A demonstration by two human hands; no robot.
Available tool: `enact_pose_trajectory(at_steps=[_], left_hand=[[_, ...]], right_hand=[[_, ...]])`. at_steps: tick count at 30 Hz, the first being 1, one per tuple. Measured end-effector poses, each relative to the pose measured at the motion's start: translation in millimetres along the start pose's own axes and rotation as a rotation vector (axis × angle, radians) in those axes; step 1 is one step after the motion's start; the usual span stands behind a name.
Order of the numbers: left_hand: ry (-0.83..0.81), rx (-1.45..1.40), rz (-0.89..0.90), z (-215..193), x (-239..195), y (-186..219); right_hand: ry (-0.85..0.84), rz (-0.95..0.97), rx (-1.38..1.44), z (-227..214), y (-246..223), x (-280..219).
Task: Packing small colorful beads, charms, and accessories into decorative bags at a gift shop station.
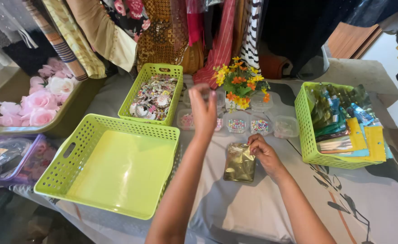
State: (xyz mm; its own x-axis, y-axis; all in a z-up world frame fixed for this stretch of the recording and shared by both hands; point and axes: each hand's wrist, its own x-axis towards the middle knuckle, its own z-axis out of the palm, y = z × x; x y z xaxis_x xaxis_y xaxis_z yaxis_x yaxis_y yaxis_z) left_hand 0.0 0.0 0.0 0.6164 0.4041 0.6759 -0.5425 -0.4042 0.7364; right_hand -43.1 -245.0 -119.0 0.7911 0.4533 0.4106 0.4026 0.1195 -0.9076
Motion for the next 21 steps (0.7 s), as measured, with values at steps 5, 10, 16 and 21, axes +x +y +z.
enact_pose_trajectory(at_steps=[5,10,16,21], left_hand=[[-0.051,0.511,0.111,-53,79,-71],[-0.146,0.965,-0.028,-127,102,-154],[-0.156,1.031,0.017,-134,103,-179],[-0.090,1.063,0.055,-126,107,-198]], right_hand=[[-0.021,0.001,-0.023,-10,13,-3],[-0.020,0.063,-0.028,-3,-2,1],[-0.036,0.105,-0.031,-1,7,1],[-0.015,0.136,-0.048,-4,13,-4]])
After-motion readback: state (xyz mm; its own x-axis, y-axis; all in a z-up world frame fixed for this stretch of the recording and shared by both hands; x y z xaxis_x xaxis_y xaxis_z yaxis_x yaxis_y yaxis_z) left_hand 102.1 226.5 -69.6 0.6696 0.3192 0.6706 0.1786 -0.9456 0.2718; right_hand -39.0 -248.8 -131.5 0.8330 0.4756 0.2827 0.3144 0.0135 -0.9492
